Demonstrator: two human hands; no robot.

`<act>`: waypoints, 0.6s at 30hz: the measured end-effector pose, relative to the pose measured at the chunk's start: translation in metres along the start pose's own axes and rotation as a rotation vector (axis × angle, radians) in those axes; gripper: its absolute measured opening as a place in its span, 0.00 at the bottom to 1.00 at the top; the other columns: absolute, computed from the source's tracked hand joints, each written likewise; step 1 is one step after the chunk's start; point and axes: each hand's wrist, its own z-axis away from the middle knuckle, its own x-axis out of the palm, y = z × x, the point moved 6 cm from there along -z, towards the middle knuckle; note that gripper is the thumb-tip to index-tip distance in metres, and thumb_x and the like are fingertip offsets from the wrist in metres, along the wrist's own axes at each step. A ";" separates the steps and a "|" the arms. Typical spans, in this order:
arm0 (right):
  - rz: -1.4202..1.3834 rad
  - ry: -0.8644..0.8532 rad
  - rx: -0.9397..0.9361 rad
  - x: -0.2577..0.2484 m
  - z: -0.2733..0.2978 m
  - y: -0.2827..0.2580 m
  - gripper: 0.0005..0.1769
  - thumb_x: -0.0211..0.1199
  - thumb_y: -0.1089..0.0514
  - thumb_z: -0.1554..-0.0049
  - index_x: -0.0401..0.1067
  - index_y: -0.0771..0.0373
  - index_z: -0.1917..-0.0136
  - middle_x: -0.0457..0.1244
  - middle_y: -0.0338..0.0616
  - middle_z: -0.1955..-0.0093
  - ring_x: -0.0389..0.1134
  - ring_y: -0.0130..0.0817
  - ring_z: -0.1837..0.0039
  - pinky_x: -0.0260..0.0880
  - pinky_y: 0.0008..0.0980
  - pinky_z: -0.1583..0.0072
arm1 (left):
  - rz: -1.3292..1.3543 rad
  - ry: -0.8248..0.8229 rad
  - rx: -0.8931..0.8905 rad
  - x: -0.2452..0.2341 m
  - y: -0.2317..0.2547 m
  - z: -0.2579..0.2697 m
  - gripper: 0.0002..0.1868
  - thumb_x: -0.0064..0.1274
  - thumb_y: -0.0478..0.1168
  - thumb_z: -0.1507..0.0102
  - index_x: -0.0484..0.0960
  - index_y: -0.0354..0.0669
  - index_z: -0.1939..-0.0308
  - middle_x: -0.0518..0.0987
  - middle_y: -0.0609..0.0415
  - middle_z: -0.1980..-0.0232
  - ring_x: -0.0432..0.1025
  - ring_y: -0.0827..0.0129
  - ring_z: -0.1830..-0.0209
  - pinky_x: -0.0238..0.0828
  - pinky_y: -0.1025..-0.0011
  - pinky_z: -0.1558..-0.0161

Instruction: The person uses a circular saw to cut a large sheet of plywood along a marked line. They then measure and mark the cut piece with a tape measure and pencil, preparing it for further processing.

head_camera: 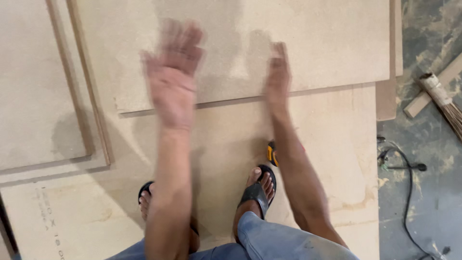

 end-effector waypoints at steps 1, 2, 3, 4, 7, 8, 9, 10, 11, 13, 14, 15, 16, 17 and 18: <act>-0.103 0.027 0.124 -0.012 -0.006 0.018 0.35 0.38 0.40 0.28 0.52 0.65 0.18 0.50 0.53 0.15 0.49 0.45 0.15 0.49 0.42 0.18 | -0.122 0.029 0.103 -0.007 0.024 -0.008 0.38 0.25 0.66 0.20 0.55 0.42 0.18 0.62 0.41 0.18 0.58 0.54 0.15 0.48 0.57 0.15; -0.206 0.053 0.249 -0.016 -0.006 0.032 0.37 0.39 0.40 0.30 0.51 0.66 0.18 0.47 0.54 0.16 0.47 0.45 0.16 0.47 0.42 0.21 | -0.319 0.100 0.174 -0.010 0.039 -0.012 0.38 0.24 0.66 0.21 0.55 0.43 0.18 0.62 0.41 0.17 0.58 0.57 0.15 0.45 0.60 0.13; -0.364 0.041 0.273 -0.014 0.001 0.037 0.37 0.39 0.39 0.30 0.48 0.65 0.18 0.45 0.52 0.15 0.46 0.44 0.15 0.46 0.43 0.20 | -0.515 0.182 0.240 -0.013 0.049 -0.011 0.38 0.23 0.67 0.21 0.54 0.45 0.18 0.62 0.42 0.17 0.57 0.59 0.14 0.43 0.62 0.11; -0.521 0.029 0.299 -0.007 0.012 0.038 0.37 0.39 0.39 0.30 0.46 0.64 0.17 0.43 0.50 0.14 0.44 0.43 0.14 0.46 0.44 0.19 | -0.576 0.190 0.225 -0.009 0.041 -0.009 0.38 0.22 0.66 0.22 0.53 0.44 0.17 0.56 0.45 0.14 0.49 0.60 0.12 0.40 0.60 0.11; -0.777 -0.083 0.375 0.046 0.039 0.021 0.38 0.39 0.39 0.30 0.45 0.63 0.17 0.43 0.47 0.14 0.43 0.42 0.14 0.46 0.44 0.18 | -0.757 0.104 0.072 0.022 -0.042 0.006 0.37 0.21 0.60 0.23 0.54 0.41 0.17 0.53 0.47 0.13 0.39 0.57 0.10 0.29 0.59 0.14; -0.822 -0.138 0.409 0.065 0.051 0.014 0.38 0.39 0.38 0.31 0.45 0.63 0.17 0.43 0.47 0.15 0.43 0.42 0.14 0.46 0.45 0.18 | -0.813 0.065 -0.005 0.026 -0.076 0.016 0.36 0.20 0.58 0.23 0.56 0.40 0.18 0.55 0.47 0.14 0.38 0.55 0.11 0.26 0.58 0.15; -0.870 -0.192 0.438 0.082 0.058 0.006 0.39 0.39 0.38 0.31 0.45 0.63 0.17 0.44 0.47 0.15 0.43 0.42 0.14 0.46 0.45 0.19 | -0.373 0.144 -0.106 0.017 -0.107 0.021 0.35 0.26 0.56 0.24 0.44 0.42 0.18 0.52 0.43 0.16 0.48 0.51 0.14 0.40 0.58 0.17; -0.918 -0.246 0.467 0.092 0.060 -0.001 0.39 0.39 0.38 0.31 0.45 0.64 0.17 0.45 0.47 0.15 0.43 0.42 0.14 0.47 0.45 0.19 | -0.513 0.119 -0.054 0.008 -0.121 0.029 0.34 0.27 0.56 0.24 0.48 0.41 0.19 0.52 0.43 0.16 0.47 0.51 0.14 0.39 0.58 0.17; -0.853 -0.242 0.483 0.097 0.065 -0.005 0.39 0.38 0.37 0.32 0.46 0.64 0.18 0.46 0.48 0.16 0.44 0.42 0.15 0.47 0.43 0.20 | -0.657 0.096 -0.011 -0.001 -0.130 0.041 0.33 0.27 0.55 0.23 0.53 0.39 0.20 0.53 0.43 0.15 0.45 0.51 0.13 0.38 0.59 0.17; -0.717 -0.224 0.512 0.100 0.067 -0.006 0.39 0.37 0.37 0.32 0.48 0.65 0.18 0.49 0.50 0.17 0.47 0.43 0.16 0.48 0.40 0.21 | -0.829 0.071 0.017 -0.019 -0.143 0.052 0.31 0.27 0.53 0.22 0.57 0.38 0.20 0.54 0.43 0.15 0.44 0.52 0.13 0.37 0.59 0.17; -0.701 -0.247 0.478 0.103 0.066 -0.008 0.39 0.37 0.37 0.31 0.48 0.65 0.18 0.49 0.50 0.16 0.46 0.42 0.16 0.47 0.39 0.20 | -0.855 0.069 0.004 -0.027 -0.145 0.055 0.31 0.26 0.52 0.22 0.57 0.38 0.20 0.54 0.44 0.15 0.45 0.53 0.13 0.37 0.59 0.17; -0.676 -0.261 0.447 0.099 0.068 -0.009 0.39 0.38 0.37 0.31 0.49 0.66 0.18 0.49 0.49 0.16 0.46 0.41 0.15 0.45 0.38 0.19 | -0.873 0.062 -0.016 -0.032 -0.146 0.059 0.30 0.25 0.51 0.22 0.57 0.38 0.20 0.55 0.45 0.15 0.46 0.54 0.13 0.37 0.59 0.17; -0.651 -0.275 0.416 0.097 0.070 -0.009 0.39 0.38 0.37 0.30 0.50 0.66 0.18 0.48 0.49 0.16 0.45 0.40 0.15 0.44 0.36 0.19 | -0.861 0.082 -0.010 -0.036 -0.143 0.062 0.30 0.28 0.49 0.22 0.57 0.38 0.20 0.55 0.44 0.16 0.46 0.54 0.14 0.39 0.59 0.17; -0.603 -0.278 0.398 0.094 0.070 -0.007 0.38 0.38 0.37 0.30 0.52 0.67 0.19 0.50 0.50 0.17 0.48 0.41 0.16 0.46 0.37 0.19 | -0.845 0.086 0.001 -0.036 -0.140 0.059 0.29 0.30 0.48 0.22 0.56 0.38 0.20 0.54 0.44 0.16 0.47 0.53 0.14 0.41 0.59 0.18; -0.556 -0.280 0.380 0.093 0.070 -0.005 0.37 0.39 0.38 0.30 0.54 0.67 0.20 0.52 0.51 0.18 0.50 0.42 0.17 0.47 0.37 0.20 | -0.830 0.089 0.011 -0.037 -0.136 0.056 0.29 0.32 0.46 0.23 0.55 0.38 0.20 0.54 0.43 0.16 0.47 0.53 0.14 0.43 0.60 0.18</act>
